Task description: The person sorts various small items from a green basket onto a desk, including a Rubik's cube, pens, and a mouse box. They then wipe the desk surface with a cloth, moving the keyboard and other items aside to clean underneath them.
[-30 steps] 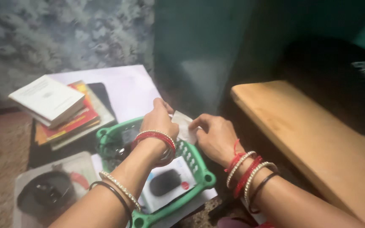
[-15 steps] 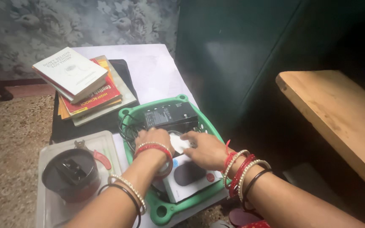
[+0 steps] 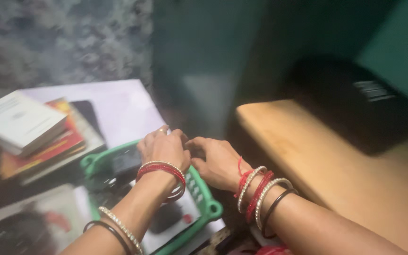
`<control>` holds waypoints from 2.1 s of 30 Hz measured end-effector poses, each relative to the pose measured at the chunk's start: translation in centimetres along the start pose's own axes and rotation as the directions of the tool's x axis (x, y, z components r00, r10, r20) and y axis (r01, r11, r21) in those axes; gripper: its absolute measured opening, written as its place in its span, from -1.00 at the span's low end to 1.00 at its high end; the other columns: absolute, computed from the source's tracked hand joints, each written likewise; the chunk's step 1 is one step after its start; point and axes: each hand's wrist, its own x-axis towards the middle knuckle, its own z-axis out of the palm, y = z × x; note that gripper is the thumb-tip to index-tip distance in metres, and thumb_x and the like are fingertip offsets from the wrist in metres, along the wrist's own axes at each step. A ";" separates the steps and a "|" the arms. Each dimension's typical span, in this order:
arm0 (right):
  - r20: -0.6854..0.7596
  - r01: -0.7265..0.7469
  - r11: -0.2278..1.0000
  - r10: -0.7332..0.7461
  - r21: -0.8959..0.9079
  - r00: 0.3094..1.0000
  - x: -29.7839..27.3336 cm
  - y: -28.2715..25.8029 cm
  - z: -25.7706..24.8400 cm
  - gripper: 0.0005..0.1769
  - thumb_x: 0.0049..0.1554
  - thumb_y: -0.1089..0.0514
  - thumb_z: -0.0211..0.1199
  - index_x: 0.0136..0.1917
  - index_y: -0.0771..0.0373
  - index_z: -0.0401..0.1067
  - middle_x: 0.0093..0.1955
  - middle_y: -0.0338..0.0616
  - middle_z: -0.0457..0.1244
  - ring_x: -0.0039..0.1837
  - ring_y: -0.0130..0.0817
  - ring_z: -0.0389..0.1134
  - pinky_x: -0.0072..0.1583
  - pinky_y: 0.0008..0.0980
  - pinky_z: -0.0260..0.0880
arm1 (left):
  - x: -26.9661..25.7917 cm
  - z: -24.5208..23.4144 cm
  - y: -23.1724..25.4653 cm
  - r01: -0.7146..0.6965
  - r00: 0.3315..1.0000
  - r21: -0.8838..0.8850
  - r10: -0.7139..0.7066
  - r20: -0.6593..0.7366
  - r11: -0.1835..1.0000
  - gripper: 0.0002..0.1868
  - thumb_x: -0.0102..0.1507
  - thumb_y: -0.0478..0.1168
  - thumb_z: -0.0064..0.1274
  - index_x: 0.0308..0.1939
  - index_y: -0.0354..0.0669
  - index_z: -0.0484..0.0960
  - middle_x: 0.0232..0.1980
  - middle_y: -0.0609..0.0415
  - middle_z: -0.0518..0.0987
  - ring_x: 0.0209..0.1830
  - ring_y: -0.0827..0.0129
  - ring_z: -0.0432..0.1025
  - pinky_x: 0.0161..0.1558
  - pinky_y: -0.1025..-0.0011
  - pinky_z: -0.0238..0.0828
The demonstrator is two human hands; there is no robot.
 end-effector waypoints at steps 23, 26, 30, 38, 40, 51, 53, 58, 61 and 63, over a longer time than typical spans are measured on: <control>-0.672 -0.555 0.823 0.344 -0.119 0.655 -20.9 15.0 -24.0 -0.72 0.08 0.11 0.20 0.02 0.11 0.64 -0.04 0.06 0.45 0.07 0.00 0.49 0.17 -0.16 0.45 | -6.8 3.3 34.2 -0.516 0.808 -0.366 0.582 0.094 0.775 -0.63 0.14 -0.14 0.25 0.04 0.08 0.64 0.30 0.08 0.50 0.33 0.08 0.30 0.34 0.11 0.16; -0.672 -0.738 0.671 0.513 -0.074 0.534 -23.9 18.0 -25.8 -0.70 0.07 0.08 0.21 0.03 0.04 0.66 -0.02 0.07 0.44 0.09 0.04 0.47 0.19 -0.12 0.43 | -7.8 5.0 38.3 -0.508 0.762 -0.354 0.601 0.240 0.785 -0.59 0.15 -0.09 0.26 0.08 0.12 0.60 0.24 0.09 0.54 0.31 0.11 0.34 0.34 0.08 0.14; -0.591 -0.853 0.445 0.621 -0.274 0.514 -27.7 21.8 -26.9 -0.61 -0.09 -0.06 0.37 0.02 0.02 0.64 0.07 0.02 0.39 0.21 0.04 0.36 0.25 -0.04 0.32 | -10.0 6.9 41.2 -0.556 0.690 -0.403 0.674 0.266 0.728 -0.63 0.17 -0.06 0.26 0.06 0.14 0.64 0.13 0.02 0.62 0.28 0.11 0.38 0.38 0.10 0.11; -0.762 -0.826 0.523 0.440 -0.212 0.475 -29.4 24.0 -29.5 -0.77 0.07 0.01 0.26 -0.07 0.06 0.64 0.05 -0.06 0.42 0.18 0.01 0.41 0.22 -0.02 0.35 | -9.8 7.2 44.6 -0.621 0.624 -0.446 0.751 0.216 0.644 -0.44 0.09 -0.14 0.29 0.17 0.16 0.53 0.15 0.05 0.58 0.22 0.04 0.39 0.24 0.02 0.18; -0.776 -0.753 0.647 0.410 -0.123 0.479 -29.1 23.2 -30.8 -0.74 0.07 -0.02 0.28 -0.05 0.09 0.65 0.05 -0.05 0.44 0.16 0.00 0.44 0.23 -0.09 0.40 | -9.5 7.2 45.1 -0.653 0.604 -0.442 0.775 0.186 0.615 -0.43 0.08 -0.17 0.29 0.17 0.16 0.52 0.09 0.02 0.61 0.20 0.06 0.41 0.22 0.04 0.19; -0.564 -0.784 0.578 0.578 -0.227 0.590 -28.8 21.2 -27.7 -0.68 0.07 0.01 0.22 0.05 0.07 0.64 0.03 0.05 0.44 0.13 0.04 0.46 0.22 -0.10 0.42 | -9.2 10.6 44.7 -0.670 0.567 -0.346 0.753 0.332 0.657 -0.11 0.05 -0.18 0.35 0.42 0.20 0.27 0.12 -0.07 0.59 0.25 -0.04 0.41 0.23 -0.02 0.20; -0.720 -0.624 0.765 0.344 -0.156 0.603 -28.0 21.3 -29.7 -0.63 0.09 -0.07 0.23 0.01 0.21 0.61 0.08 0.08 0.40 0.09 0.03 0.46 0.15 -0.13 0.44 | -8.6 10.3 44.7 -0.734 0.587 -0.389 0.808 0.051 0.557 -0.22 0.16 -0.24 0.21 0.42 0.20 0.24 0.18 -0.09 0.56 0.18 -0.13 0.41 0.07 -0.14 0.20; -0.587 -0.302 0.947 0.309 0.113 0.748 -26.0 18.8 -33.9 -0.64 0.05 0.03 0.16 -0.14 0.37 0.57 -0.26 0.00 0.46 -0.20 -0.23 0.51 -0.07 -0.28 0.50 | -6.0 5.1 44.4 -0.835 0.509 -0.300 0.854 -0.102 0.462 -0.49 0.12 -0.14 0.18 0.18 0.11 0.56 0.04 -0.10 0.68 0.21 0.02 0.47 0.27 0.07 0.24; -0.230 -0.402 0.797 0.539 0.450 0.810 -24.8 17.4 -33.3 -0.62 0.06 0.09 0.09 -0.29 0.45 0.57 -0.33 -0.01 0.45 -0.30 -0.29 0.50 -0.14 -0.31 0.54 | -4.5 1.5 42.7 -0.803 0.500 -0.171 0.801 0.329 0.571 -0.66 0.17 -0.17 0.17 0.03 0.20 0.73 0.03 0.06 0.71 0.21 0.20 0.53 0.32 0.20 0.33; -0.259 -0.512 0.771 0.620 0.379 0.741 -23.6 17.2 -31.7 -0.64 0.06 0.13 0.06 -0.31 0.43 0.55 -0.32 -0.03 0.46 -0.33 -0.30 0.49 -0.16 -0.28 0.54 | -3.9 0.3 40.7 -0.797 0.440 -0.132 0.716 0.542 0.590 -0.60 0.12 -0.25 0.18 0.03 0.21 0.78 0.06 0.10 0.70 0.18 0.23 0.56 0.26 0.24 0.42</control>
